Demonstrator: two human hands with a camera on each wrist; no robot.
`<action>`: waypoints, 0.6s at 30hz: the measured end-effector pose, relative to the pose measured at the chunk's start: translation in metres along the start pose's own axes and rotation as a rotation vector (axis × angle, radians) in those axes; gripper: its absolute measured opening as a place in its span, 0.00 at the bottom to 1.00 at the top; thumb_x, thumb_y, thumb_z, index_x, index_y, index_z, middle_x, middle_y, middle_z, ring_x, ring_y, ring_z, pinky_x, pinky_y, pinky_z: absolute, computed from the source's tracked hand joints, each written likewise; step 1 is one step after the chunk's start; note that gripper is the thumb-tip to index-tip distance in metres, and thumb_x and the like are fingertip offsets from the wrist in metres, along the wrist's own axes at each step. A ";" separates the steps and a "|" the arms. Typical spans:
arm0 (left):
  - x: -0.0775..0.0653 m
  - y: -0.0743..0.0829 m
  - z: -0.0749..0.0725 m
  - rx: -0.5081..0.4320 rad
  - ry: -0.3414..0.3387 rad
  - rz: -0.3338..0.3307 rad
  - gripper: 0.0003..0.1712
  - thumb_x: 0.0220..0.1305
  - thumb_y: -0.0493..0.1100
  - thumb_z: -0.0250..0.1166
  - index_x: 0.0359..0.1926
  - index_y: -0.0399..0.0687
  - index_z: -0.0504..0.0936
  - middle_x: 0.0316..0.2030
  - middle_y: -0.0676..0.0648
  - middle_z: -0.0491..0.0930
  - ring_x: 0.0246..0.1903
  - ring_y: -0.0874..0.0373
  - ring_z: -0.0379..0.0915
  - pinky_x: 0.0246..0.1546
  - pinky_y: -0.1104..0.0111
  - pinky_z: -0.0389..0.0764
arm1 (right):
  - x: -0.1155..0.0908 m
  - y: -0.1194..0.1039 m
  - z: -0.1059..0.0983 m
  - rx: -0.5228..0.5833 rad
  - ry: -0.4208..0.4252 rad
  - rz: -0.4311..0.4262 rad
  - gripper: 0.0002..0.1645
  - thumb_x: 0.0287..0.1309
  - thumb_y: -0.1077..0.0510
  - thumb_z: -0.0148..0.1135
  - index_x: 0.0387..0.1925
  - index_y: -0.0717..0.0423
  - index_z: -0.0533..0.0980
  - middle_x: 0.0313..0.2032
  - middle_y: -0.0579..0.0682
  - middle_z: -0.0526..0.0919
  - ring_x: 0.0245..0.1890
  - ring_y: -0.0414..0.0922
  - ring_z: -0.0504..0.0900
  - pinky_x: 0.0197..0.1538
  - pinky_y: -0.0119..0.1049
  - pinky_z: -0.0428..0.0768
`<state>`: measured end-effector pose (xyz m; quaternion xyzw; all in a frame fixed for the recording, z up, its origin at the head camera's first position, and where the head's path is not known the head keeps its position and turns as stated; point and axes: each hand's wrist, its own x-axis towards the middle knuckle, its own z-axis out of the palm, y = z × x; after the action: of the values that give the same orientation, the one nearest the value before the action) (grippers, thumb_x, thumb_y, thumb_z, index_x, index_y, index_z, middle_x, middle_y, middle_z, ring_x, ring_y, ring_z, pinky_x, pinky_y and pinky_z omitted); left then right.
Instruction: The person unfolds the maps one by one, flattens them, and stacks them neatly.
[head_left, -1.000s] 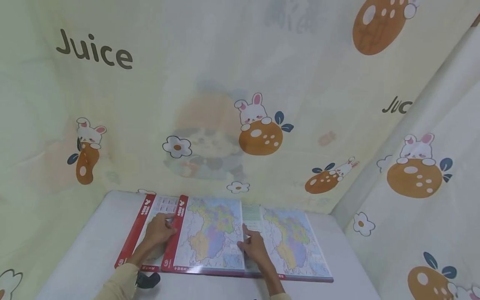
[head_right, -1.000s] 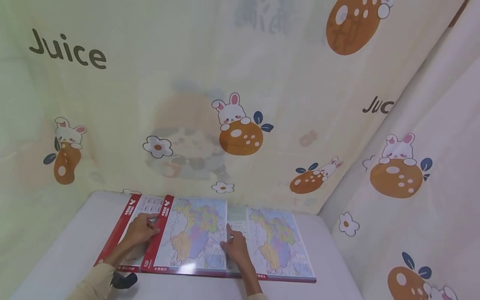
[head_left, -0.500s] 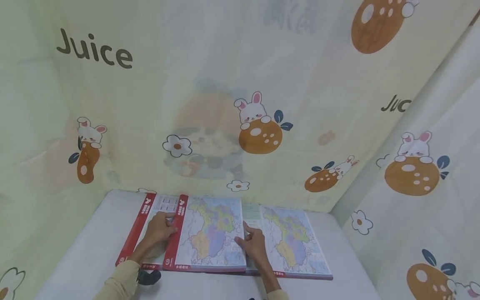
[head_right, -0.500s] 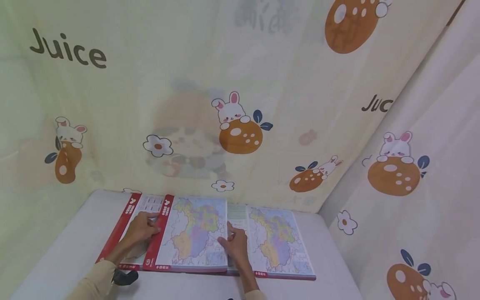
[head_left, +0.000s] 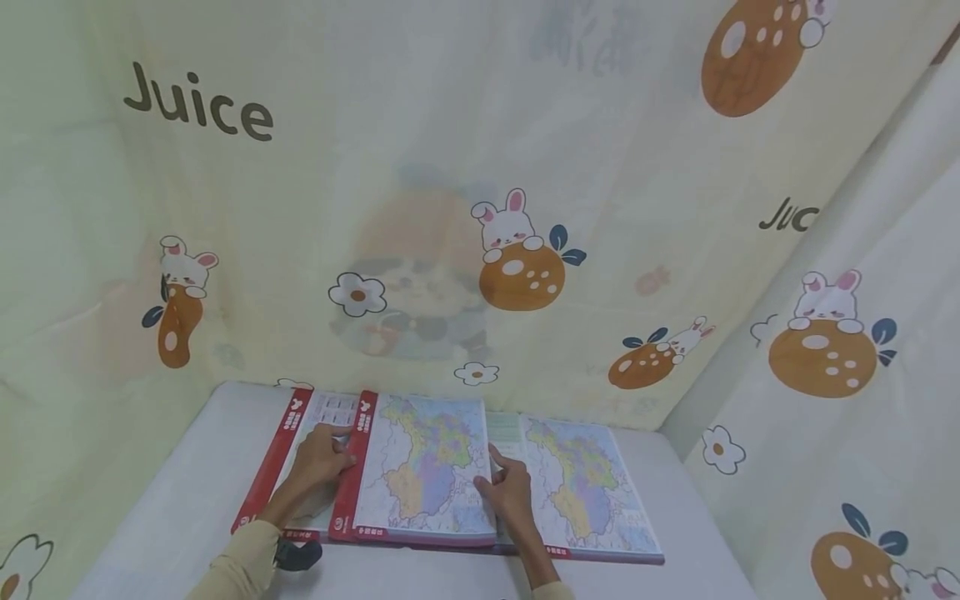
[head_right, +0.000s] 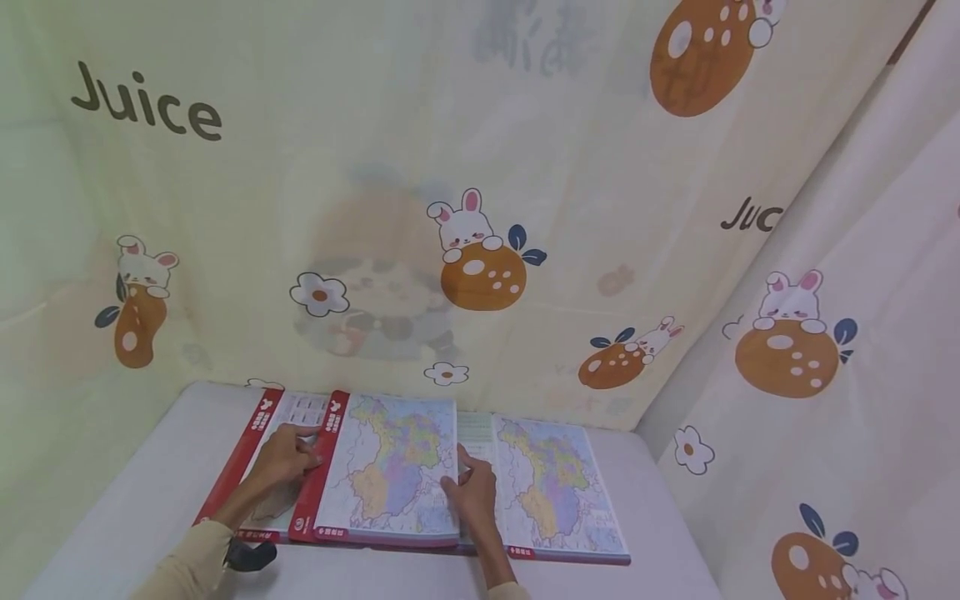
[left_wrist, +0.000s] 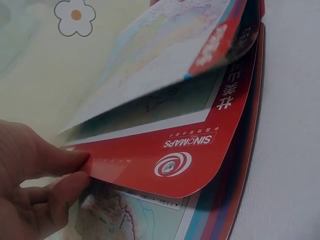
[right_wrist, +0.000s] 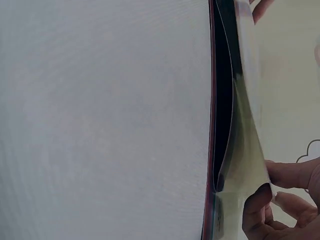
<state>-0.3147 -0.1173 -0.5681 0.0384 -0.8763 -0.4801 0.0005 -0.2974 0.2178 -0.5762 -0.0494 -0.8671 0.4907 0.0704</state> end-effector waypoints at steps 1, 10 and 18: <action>0.000 0.001 0.000 -0.002 -0.002 0.000 0.34 0.65 0.30 0.70 0.72 0.25 0.75 0.34 0.38 0.90 0.25 0.56 0.82 0.23 0.67 0.79 | 0.000 0.000 -0.001 0.003 0.005 -0.008 0.40 0.57 0.67 0.76 0.72 0.59 0.77 0.27 0.50 0.76 0.25 0.42 0.71 0.26 0.30 0.69; -0.003 -0.002 -0.010 -0.014 0.002 0.034 0.34 0.65 0.30 0.70 0.72 0.27 0.76 0.31 0.39 0.89 0.24 0.55 0.82 0.23 0.67 0.78 | 0.007 0.007 -0.016 0.030 0.026 -0.166 0.35 0.55 0.68 0.76 0.66 0.64 0.81 0.24 0.49 0.76 0.23 0.42 0.71 0.26 0.33 0.72; -0.004 -0.004 -0.023 -0.005 0.020 0.052 0.34 0.67 0.30 0.70 0.73 0.26 0.74 0.45 0.28 0.89 0.29 0.53 0.86 0.26 0.66 0.82 | 0.005 -0.002 -0.045 -0.014 0.057 -0.074 0.34 0.55 0.69 0.76 0.65 0.68 0.80 0.26 0.48 0.75 0.25 0.41 0.69 0.28 0.30 0.72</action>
<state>-0.3096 -0.1384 -0.5585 0.0204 -0.8757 -0.4819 0.0218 -0.2944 0.2551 -0.5517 -0.0319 -0.8694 0.4801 0.1127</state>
